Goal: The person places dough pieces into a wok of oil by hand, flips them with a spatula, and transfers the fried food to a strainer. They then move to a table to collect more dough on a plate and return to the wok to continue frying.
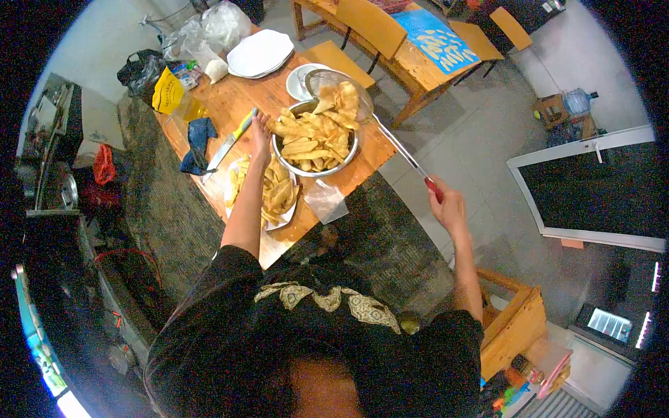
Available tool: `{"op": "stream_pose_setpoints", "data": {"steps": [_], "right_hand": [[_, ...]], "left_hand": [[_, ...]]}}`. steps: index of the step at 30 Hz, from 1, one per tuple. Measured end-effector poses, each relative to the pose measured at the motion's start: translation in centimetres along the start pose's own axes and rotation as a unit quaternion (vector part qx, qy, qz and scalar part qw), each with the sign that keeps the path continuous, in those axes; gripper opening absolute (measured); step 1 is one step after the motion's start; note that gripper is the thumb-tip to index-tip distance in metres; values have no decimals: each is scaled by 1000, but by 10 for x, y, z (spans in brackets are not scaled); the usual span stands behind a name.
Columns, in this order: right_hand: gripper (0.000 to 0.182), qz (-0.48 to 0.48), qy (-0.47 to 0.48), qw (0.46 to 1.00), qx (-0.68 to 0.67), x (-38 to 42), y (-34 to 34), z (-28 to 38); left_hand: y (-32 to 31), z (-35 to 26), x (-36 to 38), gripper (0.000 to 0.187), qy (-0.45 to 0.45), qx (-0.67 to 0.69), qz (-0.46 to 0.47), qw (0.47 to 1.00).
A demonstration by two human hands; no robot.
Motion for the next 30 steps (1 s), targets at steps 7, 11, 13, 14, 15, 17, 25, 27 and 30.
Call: {"op": "stream_pose_setpoints", "data": {"steps": [7, 11, 13, 14, 15, 17, 25, 27, 30], "right_hand": [[32, -50, 12, 997, 65, 34, -28, 38], [38, -63, -13, 992, 110, 53, -47, 54], [40, -100, -10, 990, 99, 60, -53, 57], [42, -103, -20, 990, 89, 63, -56, 56], [42, -99, -28, 992, 75, 63, -56, 55], [41, -89, -44, 994, 46, 64, -58, 53], [34, -112, -37, 993, -19, 56, -39, 37], [34, -93, -48, 994, -15, 55, -38, 36], [33, -81, -69, 994, -26, 55, -39, 34]], "left_hand": [[-2, 11, -2, 72, -12, -24, 29, 999], [8, 20, -13, 64, -37, 13, -6, 999], [7, 19, -9, 66, -33, 6, -1, 999], [8, 19, -6, 67, -31, 2, 2, 1000], [10, 22, -5, 68, -16, -1, 1, 1000], [16, 27, -3, 69, 15, -8, -2, 1000], [22, 37, 3, 70, 54, -22, 5, 998], [21, 35, 6, 70, 51, -17, -4, 999], [26, 28, 16, 69, 37, -22, -17, 999]]}}
Point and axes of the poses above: each hand's wrist, its own x-axis away from the middle knuckle, its own y-axis out of the back of the hand, z = x × y, the point moved 6 cm from there along -x, towards the middle knuckle, and after that the axes turned 10 degrees about y, right-handed, at the moved point
